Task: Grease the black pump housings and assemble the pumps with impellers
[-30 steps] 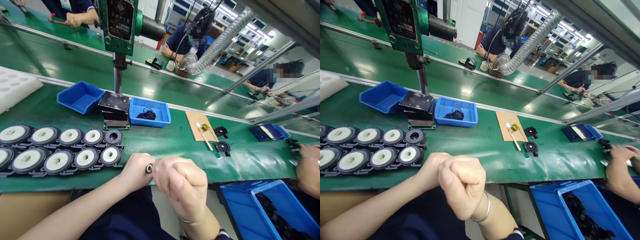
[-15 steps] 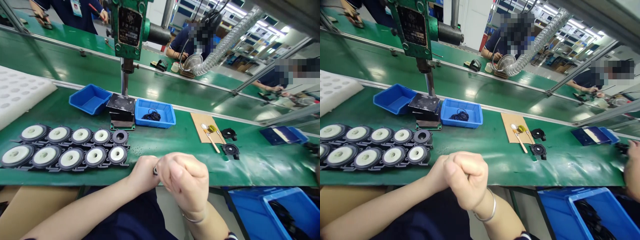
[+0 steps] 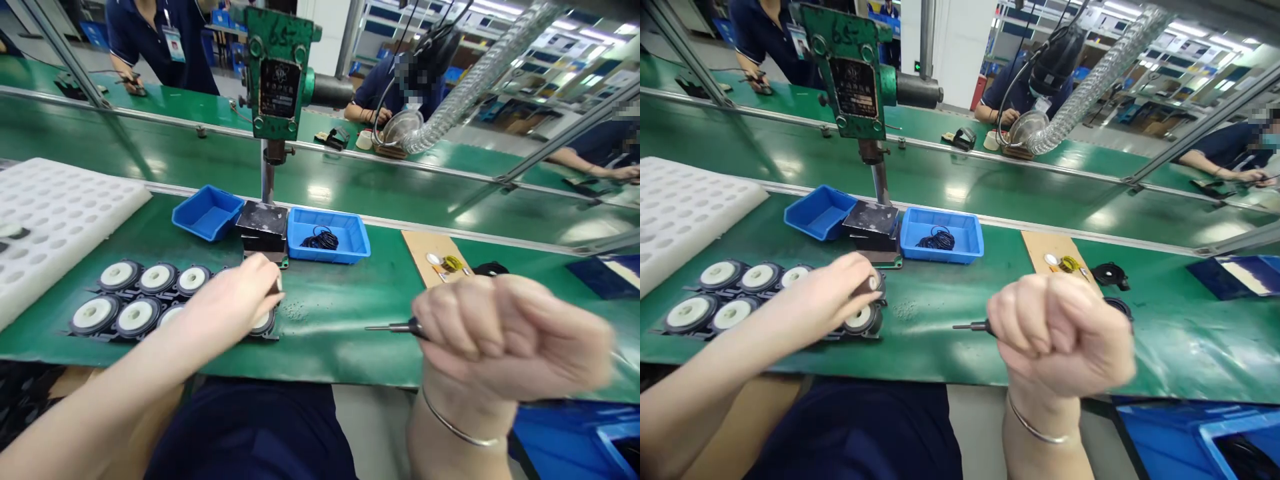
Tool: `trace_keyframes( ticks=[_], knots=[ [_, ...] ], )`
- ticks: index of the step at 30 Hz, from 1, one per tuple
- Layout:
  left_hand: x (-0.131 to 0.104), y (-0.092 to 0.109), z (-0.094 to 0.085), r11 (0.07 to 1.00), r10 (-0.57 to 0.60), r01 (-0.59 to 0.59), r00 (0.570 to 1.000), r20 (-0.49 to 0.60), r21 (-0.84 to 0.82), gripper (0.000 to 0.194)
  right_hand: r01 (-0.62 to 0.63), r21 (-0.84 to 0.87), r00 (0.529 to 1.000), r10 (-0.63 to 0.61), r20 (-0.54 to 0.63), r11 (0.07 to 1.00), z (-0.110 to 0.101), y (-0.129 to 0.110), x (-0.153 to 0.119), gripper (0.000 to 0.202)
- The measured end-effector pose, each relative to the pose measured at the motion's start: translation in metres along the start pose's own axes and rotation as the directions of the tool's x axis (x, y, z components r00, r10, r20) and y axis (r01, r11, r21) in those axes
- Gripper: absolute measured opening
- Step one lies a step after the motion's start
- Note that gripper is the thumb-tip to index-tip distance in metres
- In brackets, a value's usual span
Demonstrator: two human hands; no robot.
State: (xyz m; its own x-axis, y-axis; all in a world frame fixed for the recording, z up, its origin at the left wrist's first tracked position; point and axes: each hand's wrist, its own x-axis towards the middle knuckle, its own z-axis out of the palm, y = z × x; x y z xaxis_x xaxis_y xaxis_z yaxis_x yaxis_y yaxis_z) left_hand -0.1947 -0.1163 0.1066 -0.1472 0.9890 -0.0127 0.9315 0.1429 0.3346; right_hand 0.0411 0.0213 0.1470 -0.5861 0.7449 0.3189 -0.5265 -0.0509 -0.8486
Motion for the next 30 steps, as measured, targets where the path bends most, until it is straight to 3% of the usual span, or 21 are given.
trace_keyframes(
  ticks=[2, 4, 9, 14, 21, 23, 25, 28, 30],
  knots=[
    [0.012, -0.019, -0.006, 0.967, -0.019, 0.014, 1.000, 0.016, 0.253, 0.018, 0.018, 0.090, 1.000, -0.018, -0.004, 0.996, 0.004, 0.020, 0.005, 0.047],
    [0.023, -0.029, -0.008, 0.941, -0.013, 0.004, 1.000, 0.026, 0.338, 0.019, -0.030, 0.126, 0.999, 0.027, 0.027, 0.992, 0.007, 0.036, 0.008, 0.046],
    [0.038, -0.028, -0.005, 0.981, 0.043, -0.056, 0.996, 0.073, 0.188, 0.013, -0.078, 0.119, 0.997, 0.076, 0.026, 0.990, 0.008, 0.050, 0.013, 0.046],
    [0.039, -0.028, 0.001, 0.959, 0.163, -0.180, 0.982, 0.095, 0.217, 0.008, -0.122, 0.119, 0.992, 0.119, 0.028, 0.985, 0.015, 0.057, 0.022, 0.047],
    [0.031, -0.035, 0.002, 0.959, 0.183, -0.194, 0.980, 0.074, 0.206, 0.016, -0.143, 0.126, 0.987, 0.132, 0.087, 0.982, 0.037, 0.073, 0.040, 0.044],
    [0.021, -0.036, -0.007, 0.968, 0.196, -0.188, 0.980, -0.033, 0.167, 0.028, -0.140, 0.129, 0.987, 0.128, 0.097, 0.982, 0.045, 0.077, 0.046, 0.043],
    [0.006, -0.039, -0.018, 0.980, 0.188, -0.166, 0.956, -0.225, 0.114, 0.034, -0.130, 0.133, 0.987, 0.115, 0.115, 0.983, 0.055, 0.083, 0.052, 0.043],
    [-0.021, -0.045, -0.026, 0.996, 0.084, -0.083, 0.863, -0.499, 0.025, 0.025, -0.117, 0.150, 0.980, 0.090, 0.175, 0.982, 0.072, 0.099, 0.061, 0.044],
    [-0.043, -0.054, -0.022, 0.999, -0.038, 0.021, 0.787, -0.616, -0.035, 0.023, -0.114, 0.142, 0.973, 0.081, 0.217, 0.983, 0.083, 0.115, 0.067, 0.046]
  ],
)
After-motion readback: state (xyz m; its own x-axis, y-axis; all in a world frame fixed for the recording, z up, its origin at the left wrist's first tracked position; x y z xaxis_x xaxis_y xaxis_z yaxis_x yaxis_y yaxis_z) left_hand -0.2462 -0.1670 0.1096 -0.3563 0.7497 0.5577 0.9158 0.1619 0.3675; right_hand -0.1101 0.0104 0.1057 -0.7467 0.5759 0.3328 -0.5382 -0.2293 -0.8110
